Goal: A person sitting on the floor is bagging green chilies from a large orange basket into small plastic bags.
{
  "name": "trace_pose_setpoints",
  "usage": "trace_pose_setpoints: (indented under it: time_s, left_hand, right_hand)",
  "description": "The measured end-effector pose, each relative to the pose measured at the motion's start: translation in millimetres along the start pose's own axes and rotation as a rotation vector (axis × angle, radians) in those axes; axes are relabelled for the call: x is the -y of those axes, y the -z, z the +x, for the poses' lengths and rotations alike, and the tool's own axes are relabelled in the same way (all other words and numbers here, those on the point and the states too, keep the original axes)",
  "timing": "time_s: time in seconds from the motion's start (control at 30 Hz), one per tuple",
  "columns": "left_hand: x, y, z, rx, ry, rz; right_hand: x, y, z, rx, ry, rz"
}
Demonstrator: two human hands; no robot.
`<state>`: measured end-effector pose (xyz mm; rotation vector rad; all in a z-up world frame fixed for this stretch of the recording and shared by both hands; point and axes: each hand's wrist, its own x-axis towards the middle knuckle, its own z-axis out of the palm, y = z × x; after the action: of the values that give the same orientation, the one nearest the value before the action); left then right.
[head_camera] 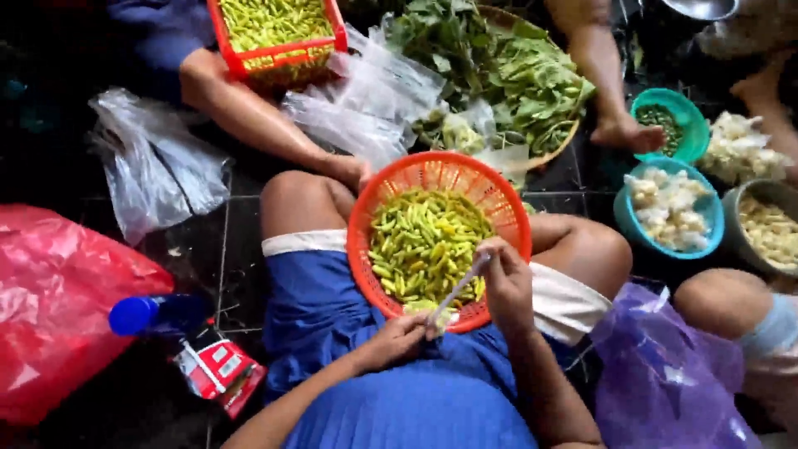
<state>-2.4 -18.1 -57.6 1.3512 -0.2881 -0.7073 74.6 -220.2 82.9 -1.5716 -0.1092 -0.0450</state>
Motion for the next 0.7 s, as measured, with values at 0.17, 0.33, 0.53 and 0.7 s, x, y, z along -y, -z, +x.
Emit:
trace_pose_setpoints:
  time_s: [0.17, 0.33, 0.53, 0.7]
  left_hand:
    - [38.5, 11.7, -2.0, 0.065, 0.001, -0.272]
    - [57.1, 26.9, 1.8, -0.038, 0.073, -0.713]
    - [22.4, 48.9, -18.8, -0.256, -0.38, 0.366]
    - [-13.0, 37.7, -6.0, -0.035, -0.213, -0.696]
  right_hand:
    - [-28.5, 9.4, 3.1, 0.234, -0.12, 0.116]
    - [-40.9, 9.5, -21.9, 0.928, -0.326, -0.141]
    - [-68.8, 17.5, -60.2, 0.412, -0.405, 0.018]
    - [-91.2, 53.7, -65.6, -0.086, -0.498, 0.319]
